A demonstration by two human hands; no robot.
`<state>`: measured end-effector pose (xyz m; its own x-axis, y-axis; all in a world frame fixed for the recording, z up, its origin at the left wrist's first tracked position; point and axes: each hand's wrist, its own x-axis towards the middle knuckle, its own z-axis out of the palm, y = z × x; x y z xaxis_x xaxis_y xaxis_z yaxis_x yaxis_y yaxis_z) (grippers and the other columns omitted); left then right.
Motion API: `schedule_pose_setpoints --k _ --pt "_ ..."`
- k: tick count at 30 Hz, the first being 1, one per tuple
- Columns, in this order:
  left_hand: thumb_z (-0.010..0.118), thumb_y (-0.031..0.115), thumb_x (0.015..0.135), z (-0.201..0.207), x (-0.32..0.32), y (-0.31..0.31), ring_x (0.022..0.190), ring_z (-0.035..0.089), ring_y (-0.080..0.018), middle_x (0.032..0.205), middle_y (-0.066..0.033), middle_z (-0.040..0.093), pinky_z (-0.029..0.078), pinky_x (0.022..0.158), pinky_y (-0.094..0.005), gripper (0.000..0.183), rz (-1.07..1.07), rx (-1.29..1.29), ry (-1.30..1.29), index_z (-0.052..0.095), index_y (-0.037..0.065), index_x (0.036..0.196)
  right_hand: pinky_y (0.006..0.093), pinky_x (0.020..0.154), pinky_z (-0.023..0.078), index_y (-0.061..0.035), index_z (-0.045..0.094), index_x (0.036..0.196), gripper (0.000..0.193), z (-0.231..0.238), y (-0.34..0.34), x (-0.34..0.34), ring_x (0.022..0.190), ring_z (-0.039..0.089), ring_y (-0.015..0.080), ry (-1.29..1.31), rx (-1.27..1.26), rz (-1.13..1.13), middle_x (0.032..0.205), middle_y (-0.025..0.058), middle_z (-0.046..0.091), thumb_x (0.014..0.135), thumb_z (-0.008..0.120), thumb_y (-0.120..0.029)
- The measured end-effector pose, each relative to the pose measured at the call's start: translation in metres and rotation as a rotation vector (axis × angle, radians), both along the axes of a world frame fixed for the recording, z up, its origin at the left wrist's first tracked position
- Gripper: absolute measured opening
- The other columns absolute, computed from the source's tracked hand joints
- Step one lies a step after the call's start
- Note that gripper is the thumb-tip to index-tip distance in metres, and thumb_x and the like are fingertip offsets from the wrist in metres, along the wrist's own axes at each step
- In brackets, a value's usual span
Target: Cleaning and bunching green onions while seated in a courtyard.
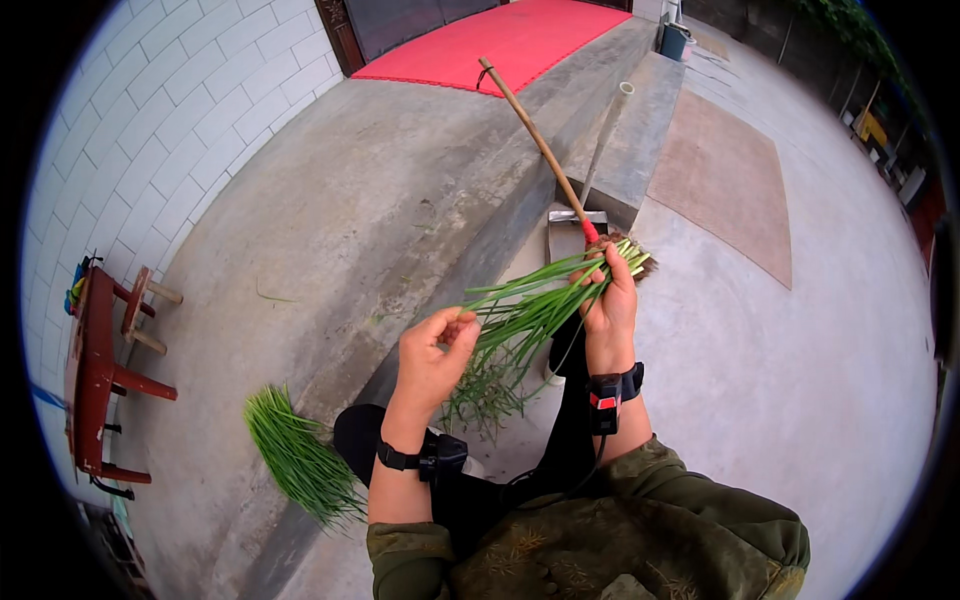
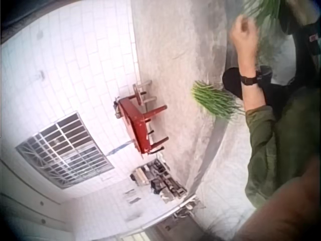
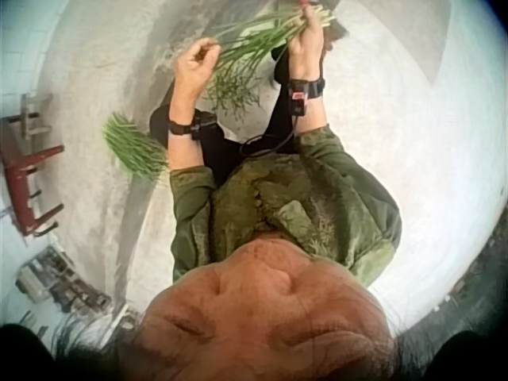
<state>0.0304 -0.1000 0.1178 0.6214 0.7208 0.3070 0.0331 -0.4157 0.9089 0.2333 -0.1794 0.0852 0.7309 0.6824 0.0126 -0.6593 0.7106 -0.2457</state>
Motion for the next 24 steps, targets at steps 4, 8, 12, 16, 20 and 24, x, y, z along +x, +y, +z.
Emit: schedule_pose_setpoints --k 4,8,12,16,20,24 --pt "0.053 0.012 0.077 -0.004 -0.001 0.004 0.059 0.047 -0.0055 0.069 -0.0015 0.054 0.040 0.055 -0.0197 0.016 -0.050 -0.123 -0.012 0.054 -0.003 0.083 0.0230 0.048 0.033 -0.0041 0.046 0.082 0.008 0.006 -0.003 -0.004 0.049 0.039 0.0074 -0.057 -0.036 -0.032 0.066 0.0018 0.045 0.079 0.048 -0.011" --pt "0.051 0.011 0.077 -0.004 0.005 0.004 0.054 0.047 -0.0057 0.066 -0.0015 0.054 0.038 0.050 -0.0201 0.014 -0.007 -0.110 0.018 0.055 -0.002 0.081 0.0237 0.046 0.033 -0.0038 0.046 0.081 0.008 0.011 -0.006 -0.007 0.048 0.039 0.0077 -0.179 -0.073 -0.061 0.065 0.0018 0.044 0.079 0.047 -0.011" --pt "0.050 0.009 0.076 -0.010 0.002 0.012 0.050 0.043 -0.0047 0.058 0.0007 0.050 0.035 0.046 -0.0194 0.011 0.215 0.313 0.115 0.054 -0.001 0.072 0.0239 0.046 0.034 -0.0040 0.046 0.080 0.008 0.016 -0.006 -0.013 0.048 0.038 0.0075 -0.237 -0.118 -0.111 0.065 0.0016 0.044 0.079 0.047 -0.012" --pt "0.049 0.011 0.076 -0.019 -0.007 0.029 0.048 0.040 -0.0036 0.054 0.0032 0.046 0.033 0.044 -0.0195 0.014 0.341 -0.079 -0.060 0.053 0.002 0.067 0.0219 0.047 0.033 -0.0053 0.047 0.080 0.008 0.004 -0.007 0.003 0.048 0.037 0.0059 -0.120 -0.022 -0.079 0.066 0.0000 0.045 0.079 0.048 -0.013" --pt "0.045 0.015 0.080 -0.018 -0.026 0.045 0.053 0.042 -0.0036 0.062 0.0008 0.049 0.036 0.049 -0.0181 0.018 0.358 -0.110 -0.123 0.055 0.000 0.078 0.0194 0.047 0.031 -0.0046 0.047 0.083 0.009 -0.007 -0.007 0.015 0.048 0.037 0.0042 -0.023 0.048 0.008 0.067 -0.0009 0.046 0.080 0.047 -0.013" --pt "0.044 0.015 0.081 -0.011 -0.032 0.044 0.062 0.048 -0.0077 0.071 -0.0042 0.055 0.040 0.057 -0.0207 0.021 0.360 0.016 -0.149 0.055 -0.001 0.087 0.0191 0.047 0.031 -0.0044 0.046 0.084 0.009 -0.007 -0.007 0.018 0.048 0.037 0.0045 -0.015 0.106 0.046 0.067 -0.0010 0.046 0.081 0.045 -0.013"
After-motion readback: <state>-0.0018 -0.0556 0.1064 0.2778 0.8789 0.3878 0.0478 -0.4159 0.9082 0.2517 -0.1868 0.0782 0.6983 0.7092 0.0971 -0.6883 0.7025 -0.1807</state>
